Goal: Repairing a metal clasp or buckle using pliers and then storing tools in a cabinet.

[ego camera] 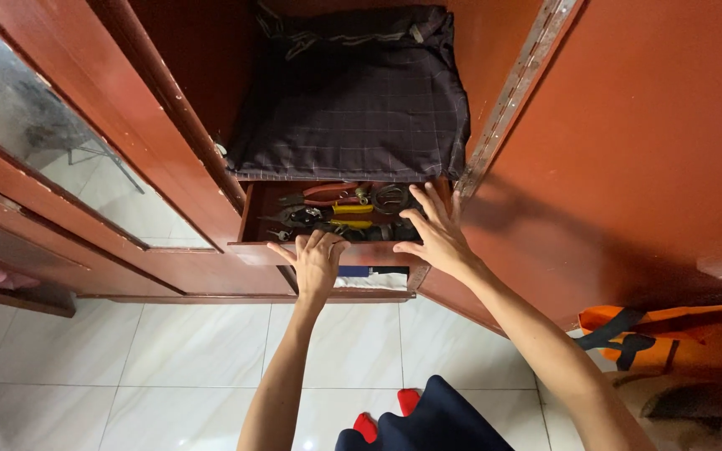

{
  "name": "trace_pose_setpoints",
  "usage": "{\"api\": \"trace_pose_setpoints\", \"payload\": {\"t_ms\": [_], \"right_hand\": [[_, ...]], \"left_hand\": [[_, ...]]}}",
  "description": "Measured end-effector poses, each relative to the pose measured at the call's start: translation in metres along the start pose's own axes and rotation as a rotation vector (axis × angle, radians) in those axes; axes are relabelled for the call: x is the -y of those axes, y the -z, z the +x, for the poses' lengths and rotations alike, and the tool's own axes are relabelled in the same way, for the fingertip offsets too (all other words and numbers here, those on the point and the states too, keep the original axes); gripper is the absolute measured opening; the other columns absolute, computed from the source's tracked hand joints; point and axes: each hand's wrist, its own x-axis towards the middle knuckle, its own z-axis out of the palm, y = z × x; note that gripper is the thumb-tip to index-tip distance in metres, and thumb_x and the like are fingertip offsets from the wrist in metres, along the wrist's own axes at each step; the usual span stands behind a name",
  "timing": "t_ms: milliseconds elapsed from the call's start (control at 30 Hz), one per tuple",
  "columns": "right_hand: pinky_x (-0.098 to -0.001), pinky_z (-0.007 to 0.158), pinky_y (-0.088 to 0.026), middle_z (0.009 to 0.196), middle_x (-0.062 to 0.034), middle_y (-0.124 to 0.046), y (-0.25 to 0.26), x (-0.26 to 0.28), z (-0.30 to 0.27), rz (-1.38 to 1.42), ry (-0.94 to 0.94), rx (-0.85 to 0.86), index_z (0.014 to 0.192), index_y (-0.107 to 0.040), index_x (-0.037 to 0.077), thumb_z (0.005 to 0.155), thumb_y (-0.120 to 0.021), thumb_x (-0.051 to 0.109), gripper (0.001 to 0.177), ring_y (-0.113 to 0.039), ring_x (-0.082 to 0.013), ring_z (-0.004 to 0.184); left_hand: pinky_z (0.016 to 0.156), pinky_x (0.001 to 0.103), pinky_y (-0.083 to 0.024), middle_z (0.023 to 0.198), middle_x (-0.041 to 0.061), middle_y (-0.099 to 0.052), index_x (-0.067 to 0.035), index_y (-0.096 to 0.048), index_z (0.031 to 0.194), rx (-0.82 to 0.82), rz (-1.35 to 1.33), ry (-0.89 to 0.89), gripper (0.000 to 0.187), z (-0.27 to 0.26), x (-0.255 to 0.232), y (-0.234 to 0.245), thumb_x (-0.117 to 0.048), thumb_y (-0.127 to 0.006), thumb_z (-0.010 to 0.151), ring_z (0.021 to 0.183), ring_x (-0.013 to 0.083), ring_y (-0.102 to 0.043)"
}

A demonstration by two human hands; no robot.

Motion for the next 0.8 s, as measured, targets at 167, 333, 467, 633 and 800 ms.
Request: {"api": "trace_pose_setpoints", "payload": {"t_ms": [167,333,467,633,800], "right_hand": [[-0.0754,0.118,0.004,0.166,-0.0159,-0.02,0.002,-0.007,0.004,-0.037,-0.015,-0.018,0.12,-0.066,0.011,0.077,-0.078,0.058,0.065,-0.01,-0.0372,0.157],[-0.077,0.117,0.003,0.168,-0.0181,-0.018,-0.006,-0.011,0.013,-0.035,0.008,-0.053,0.119,-0.066,0.01,0.079,-0.076,0.058,0.064,-0.009,-0.0387,0.157],[-0.0784,0.116,0.004,0.167,-0.0178,-0.018,-0.016,-0.02,0.021,-0.074,-0.026,-0.065,0.115,-0.067,0.009,0.078,-0.077,0.058,0.062,-0.008,-0.0403,0.157],[-0.0788,0.117,0.002,0.169,-0.0189,-0.017,-0.021,-0.026,0.032,-0.075,-0.021,-0.131,0.112,-0.068,0.008,0.078,-0.079,0.053,0.058,-0.009,-0.0414,0.157],[-0.0792,0.117,0.0,0.169,-0.0174,-0.018,-0.029,-0.03,0.04,-0.106,-0.064,-0.168,0.108,-0.069,0.008,0.077,-0.081,0.048,0.052,-0.01,-0.0404,0.157]], "left_hand": [[0.107,0.088,0.004,0.091,-0.006,-0.068,-0.021,-0.08,0.092,-0.022,0.016,0.0,0.024,0.007,-0.005,-0.01,-0.041,-0.068,0.093,0.096,0.026,-0.058],[0.109,0.088,0.003,0.092,-0.007,-0.068,-0.021,-0.08,0.094,-0.006,0.005,0.001,0.023,0.02,0.003,-0.015,-0.041,-0.068,0.093,0.099,0.0253,-0.059],[0.107,0.088,0.002,0.094,-0.006,-0.069,-0.022,-0.08,0.092,-0.029,-0.004,-0.006,0.022,0.031,0.002,-0.018,-0.041,-0.069,0.091,0.098,0.0279,-0.058],[0.108,0.088,0.002,0.092,-0.007,-0.069,-0.021,-0.079,0.092,-0.02,-0.01,0.003,0.025,0.045,0.002,-0.026,-0.042,-0.067,0.092,0.099,0.0269,-0.059],[0.107,0.089,0.002,0.092,-0.005,-0.068,-0.022,-0.08,0.093,0.0,0.025,0.022,0.026,0.06,0.002,-0.032,-0.044,-0.066,0.094,0.1,0.0287,-0.059]]}}
